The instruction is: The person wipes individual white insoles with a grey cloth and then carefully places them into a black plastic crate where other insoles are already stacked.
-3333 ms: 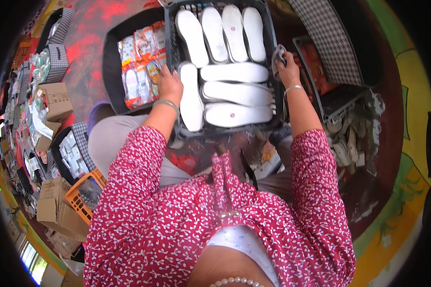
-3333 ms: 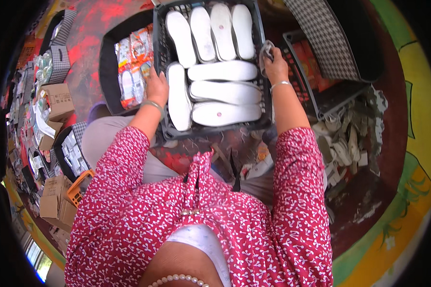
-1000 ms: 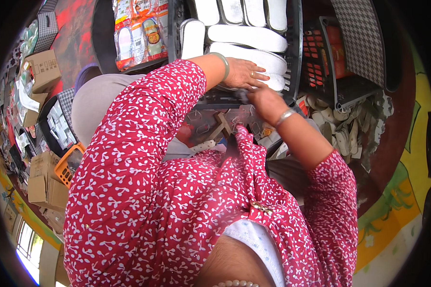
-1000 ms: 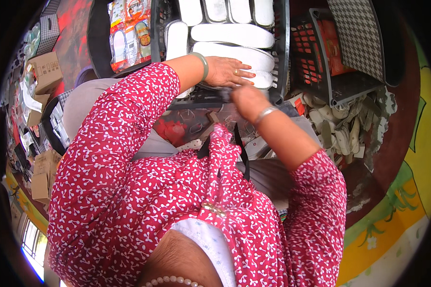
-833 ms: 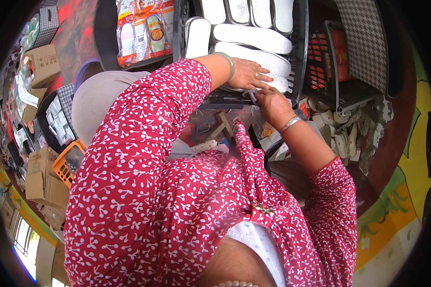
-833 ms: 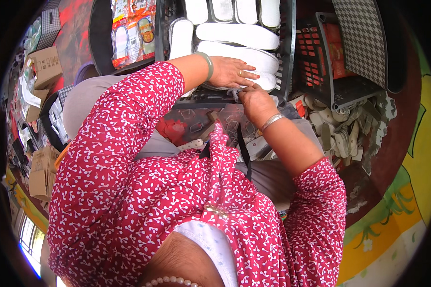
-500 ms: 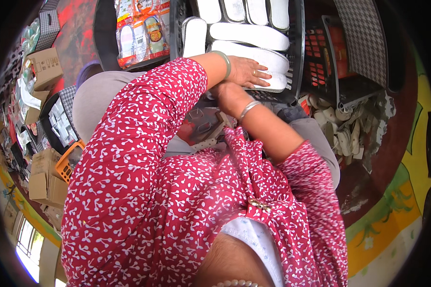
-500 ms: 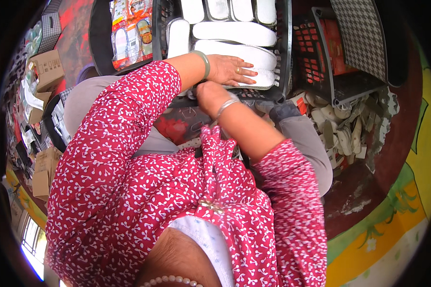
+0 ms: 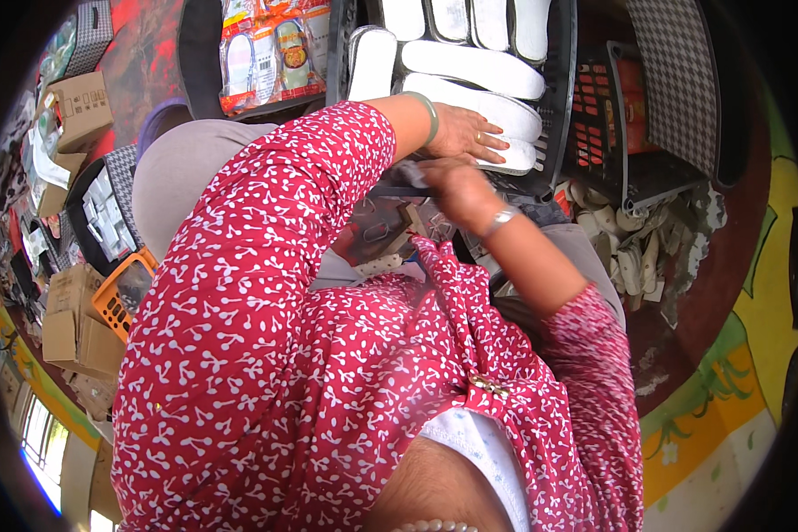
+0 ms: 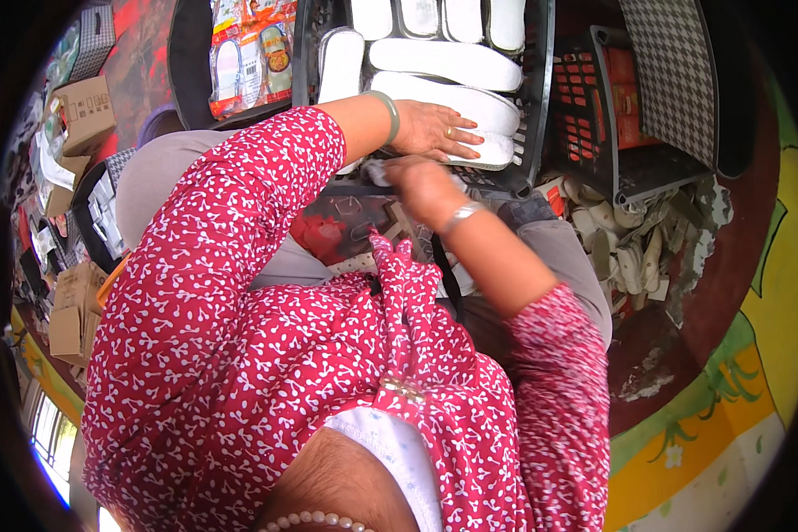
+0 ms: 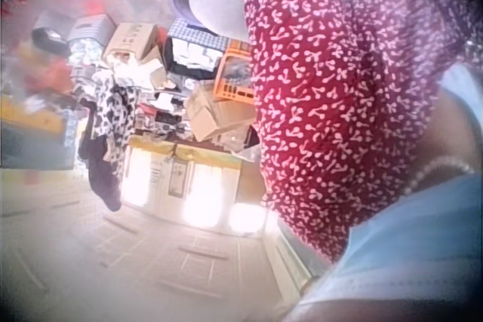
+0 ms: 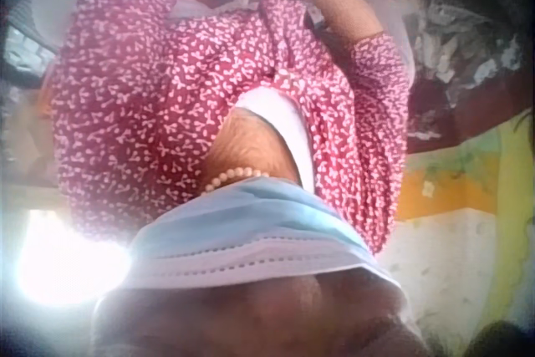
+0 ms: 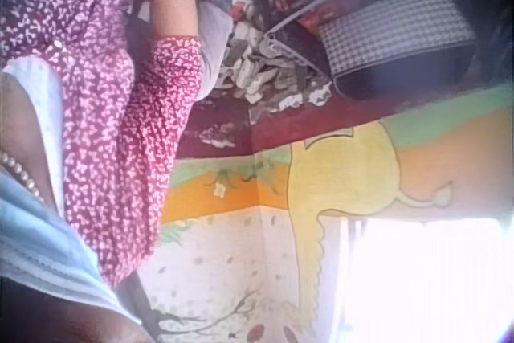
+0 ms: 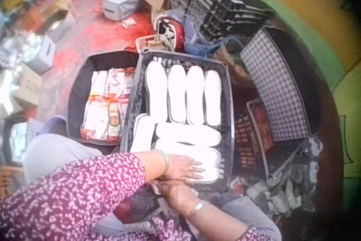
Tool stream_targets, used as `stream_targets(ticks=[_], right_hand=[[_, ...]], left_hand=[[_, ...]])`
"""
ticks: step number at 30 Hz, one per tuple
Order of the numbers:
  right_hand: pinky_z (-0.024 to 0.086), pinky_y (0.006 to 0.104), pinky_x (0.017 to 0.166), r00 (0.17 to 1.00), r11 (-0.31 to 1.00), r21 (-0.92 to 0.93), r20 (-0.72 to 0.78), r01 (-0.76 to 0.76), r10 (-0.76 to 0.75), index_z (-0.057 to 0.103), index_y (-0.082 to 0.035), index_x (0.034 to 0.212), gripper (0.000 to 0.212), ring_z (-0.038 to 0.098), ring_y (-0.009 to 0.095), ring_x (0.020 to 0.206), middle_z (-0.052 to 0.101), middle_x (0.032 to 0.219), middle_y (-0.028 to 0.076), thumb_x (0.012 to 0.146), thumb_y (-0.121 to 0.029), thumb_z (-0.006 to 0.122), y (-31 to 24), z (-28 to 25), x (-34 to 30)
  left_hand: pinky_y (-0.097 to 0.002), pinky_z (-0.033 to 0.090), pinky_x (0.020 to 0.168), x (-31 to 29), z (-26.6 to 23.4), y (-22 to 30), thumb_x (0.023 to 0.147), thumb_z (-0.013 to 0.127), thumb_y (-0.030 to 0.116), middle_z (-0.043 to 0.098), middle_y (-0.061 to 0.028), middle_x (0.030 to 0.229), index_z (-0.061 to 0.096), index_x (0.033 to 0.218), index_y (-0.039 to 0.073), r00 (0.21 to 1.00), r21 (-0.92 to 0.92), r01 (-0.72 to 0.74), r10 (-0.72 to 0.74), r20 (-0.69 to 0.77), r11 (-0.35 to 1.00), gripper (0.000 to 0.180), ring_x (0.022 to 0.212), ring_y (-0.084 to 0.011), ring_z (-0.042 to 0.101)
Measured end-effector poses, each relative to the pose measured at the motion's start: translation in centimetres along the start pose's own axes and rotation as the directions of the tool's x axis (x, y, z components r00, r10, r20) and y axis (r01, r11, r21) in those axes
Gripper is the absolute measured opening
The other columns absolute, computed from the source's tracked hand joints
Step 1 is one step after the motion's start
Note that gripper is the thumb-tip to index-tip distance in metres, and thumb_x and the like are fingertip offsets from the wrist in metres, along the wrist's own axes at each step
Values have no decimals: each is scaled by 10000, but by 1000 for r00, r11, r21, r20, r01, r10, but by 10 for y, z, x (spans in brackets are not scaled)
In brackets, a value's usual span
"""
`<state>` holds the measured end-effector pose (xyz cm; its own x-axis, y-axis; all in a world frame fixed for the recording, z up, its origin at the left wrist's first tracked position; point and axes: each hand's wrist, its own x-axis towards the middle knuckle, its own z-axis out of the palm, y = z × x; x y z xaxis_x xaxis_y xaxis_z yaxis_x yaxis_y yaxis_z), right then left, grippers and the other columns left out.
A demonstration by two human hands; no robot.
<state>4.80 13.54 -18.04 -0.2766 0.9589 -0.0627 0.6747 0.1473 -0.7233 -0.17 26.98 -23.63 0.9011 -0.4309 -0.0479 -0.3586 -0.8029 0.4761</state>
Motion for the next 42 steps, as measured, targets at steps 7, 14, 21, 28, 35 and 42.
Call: stream_targets(ticks=[7,14,21,28,35,42], right_hand=[[496,378,732,773,890,-441,524,-114,358,679,-69,867,185,638,303,821,657,875,153,728,-116,567,-14,-28,38],[487,380,767,862,890,-276,263,-363,433,690,-95,884,241,633,301,832,660,846,136,680,-69,565,-21,-1,31],[510,251,615,649,406,608,250,-682,718,629,112,909,251,639,184,734,655,843,164,794,77,409,24,-127,-27],[492,348,738,838,767,-458,81,-449,539,692,-90,873,234,634,284,816,661,858,140,714,-12,538,34,-44,-34],[482,356,769,921,916,102,54,-389,386,697,-127,889,283,619,303,818,651,840,135,677,13,571,-25,12,26],[496,328,729,924,910,-212,66,-356,376,692,-82,888,262,623,271,809,644,870,133,699,26,546,37,-64,-57]], left_hand=[[-389,219,1080,0,7,-8,881,425,275,193,-54,1471,225,1404,242,999,80,-18,14,50,997,561,1348,-265,192],[-404,240,1069,1,3,-3,889,397,304,226,-39,1461,277,1387,233,1000,62,0,-2,28,998,518,1341,-269,210],[-384,210,1091,-5,5,3,931,371,295,233,-46,1454,300,1377,212,999,50,39,-38,-10,998,459,1339,-260,207],[-391,211,1088,-4,9,-2,932,365,296,239,-34,1452,269,1389,195,999,32,36,-35,-30,999,478,1337,-254,211],[-407,223,1078,-3,13,-8,923,383,284,238,-37,1454,279,1384,199,999,40,17,-15,-40,999,480,1337,-259,219],[-389,218,1082,-4,5,-1,933,367,303,233,-52,1454,270,1384,141,999,29,33,-32,-21,999,488,1338,-250,217]])
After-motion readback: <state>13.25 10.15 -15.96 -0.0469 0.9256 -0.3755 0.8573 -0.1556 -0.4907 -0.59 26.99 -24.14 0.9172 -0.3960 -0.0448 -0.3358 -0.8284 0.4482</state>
